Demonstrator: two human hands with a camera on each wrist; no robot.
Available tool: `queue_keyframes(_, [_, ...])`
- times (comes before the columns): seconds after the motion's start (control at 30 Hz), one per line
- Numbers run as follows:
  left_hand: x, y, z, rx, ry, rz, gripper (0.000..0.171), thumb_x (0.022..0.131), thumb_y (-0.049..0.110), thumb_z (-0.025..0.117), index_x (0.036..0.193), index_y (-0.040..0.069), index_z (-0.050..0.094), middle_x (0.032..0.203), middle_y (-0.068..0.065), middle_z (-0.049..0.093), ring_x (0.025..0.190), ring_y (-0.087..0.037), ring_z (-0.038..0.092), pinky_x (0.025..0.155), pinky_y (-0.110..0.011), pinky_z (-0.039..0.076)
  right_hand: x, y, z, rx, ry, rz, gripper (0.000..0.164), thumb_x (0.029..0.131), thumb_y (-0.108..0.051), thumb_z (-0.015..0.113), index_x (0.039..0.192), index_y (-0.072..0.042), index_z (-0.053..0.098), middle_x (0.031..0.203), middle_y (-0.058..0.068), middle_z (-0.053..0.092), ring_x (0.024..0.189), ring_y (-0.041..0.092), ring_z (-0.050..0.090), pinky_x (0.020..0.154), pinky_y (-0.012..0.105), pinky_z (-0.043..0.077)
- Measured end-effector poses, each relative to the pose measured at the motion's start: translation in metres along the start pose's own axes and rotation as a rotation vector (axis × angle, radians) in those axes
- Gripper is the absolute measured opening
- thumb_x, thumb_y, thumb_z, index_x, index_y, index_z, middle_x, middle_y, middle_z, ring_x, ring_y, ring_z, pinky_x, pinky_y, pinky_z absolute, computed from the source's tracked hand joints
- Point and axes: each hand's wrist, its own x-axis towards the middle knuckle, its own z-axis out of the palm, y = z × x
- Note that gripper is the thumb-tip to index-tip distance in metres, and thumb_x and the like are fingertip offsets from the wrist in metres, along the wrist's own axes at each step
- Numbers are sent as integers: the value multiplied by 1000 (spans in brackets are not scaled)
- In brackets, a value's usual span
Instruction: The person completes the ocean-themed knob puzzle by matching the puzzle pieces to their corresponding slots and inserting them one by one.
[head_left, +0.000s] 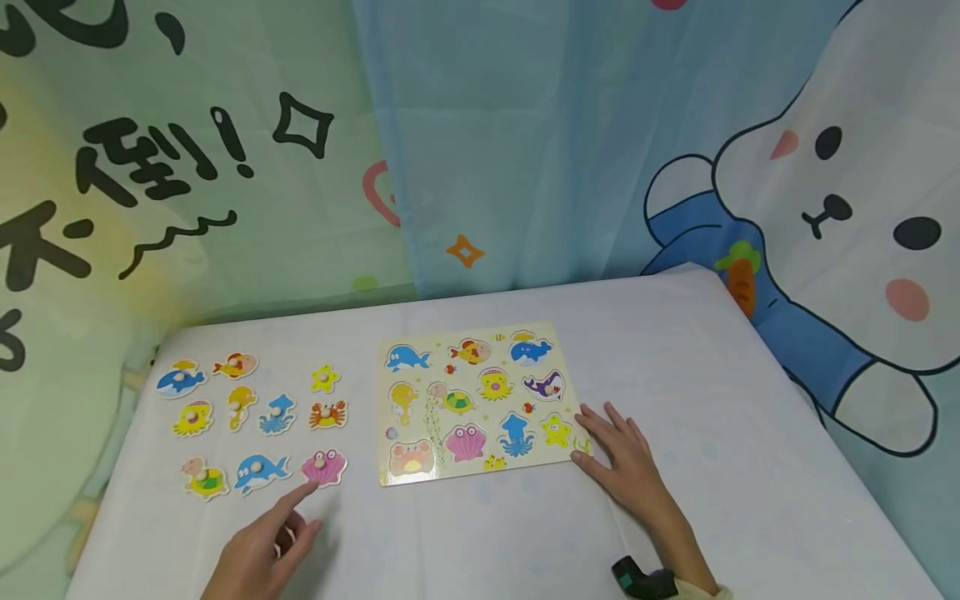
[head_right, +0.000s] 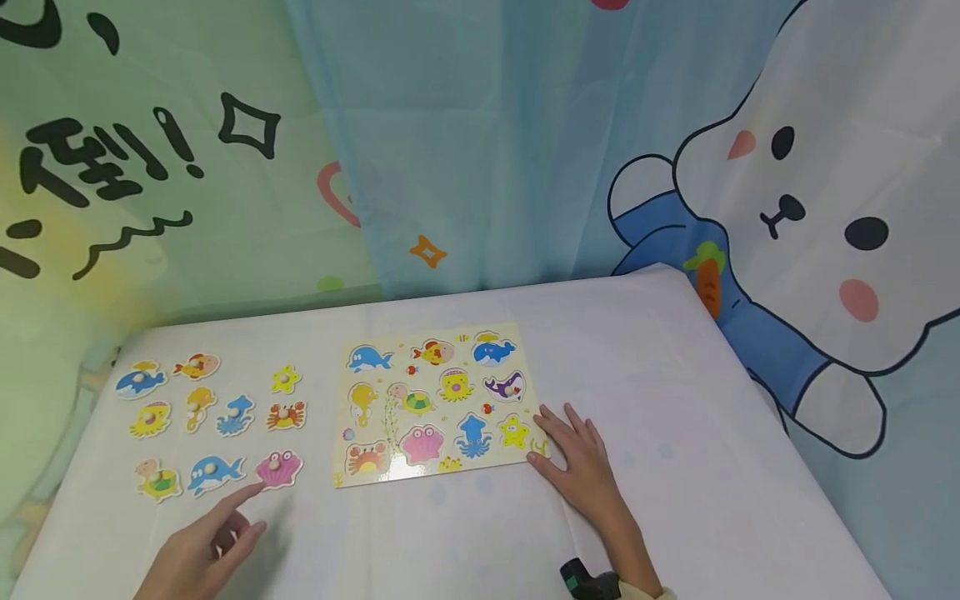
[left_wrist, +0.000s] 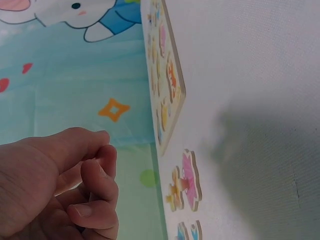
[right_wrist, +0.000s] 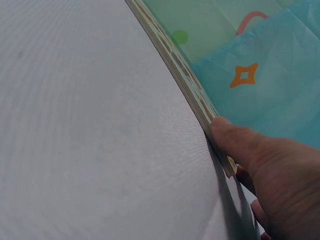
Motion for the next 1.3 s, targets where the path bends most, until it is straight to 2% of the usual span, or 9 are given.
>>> queue_keyframes(0.2, [-1, -1, 2, 12, 1, 2, 54, 89, 19, 69, 139, 11, 51, 73, 5, 54, 63, -5, 45, 57, -16, 39, -1, -1, 0, 5, 6, -9, 58, 87, -40, 66, 138, -17, 53, 151, 8, 44, 147, 39, 18, 116, 64, 8])
queue_keyframes(0.47, [-1, 1, 12, 12, -9, 29, 49, 89, 17, 68, 136, 12, 54, 72, 7, 54, 61, -4, 44, 56, -17, 39, -1, 1, -1, -7, 23, -10, 58, 87, -39, 66, 138, -17, 53, 151, 9, 45, 147, 39, 20, 116, 63, 9])
queue_keyframes(0.73, [-3, -1, 15, 3, -67, -24, 50, 88, 19, 69, 135, 9, 54, 71, 6, 52, 61, -7, 44, 56, -18, 37, -2, -2, 0, 13, 15, -11, 58, 86, -40, 66, 138, -16, 54, 150, 8, 46, 147, 39, 20, 115, 65, 9])
queue_keyframes(0.9, [-3, 0, 16, -13, -86, -35, 50, 89, 20, 68, 136, 9, 54, 72, 6, 52, 62, -8, 45, 57, -19, 38, -2, -1, 0, 4, 23, -11, 58, 86, -40, 66, 138, -16, 54, 150, 8, 46, 147, 39, 21, 115, 65, 9])
queue_keyframes(1.3, [-4, -5, 14, 7, -59, -45, 51, 89, 21, 68, 136, 9, 53, 71, 6, 53, 61, -8, 46, 56, -18, 39, -2, -3, -1, 10, 21, -12, 58, 86, -39, 66, 138, -15, 54, 149, 9, 46, 147, 39, 21, 115, 65, 9])
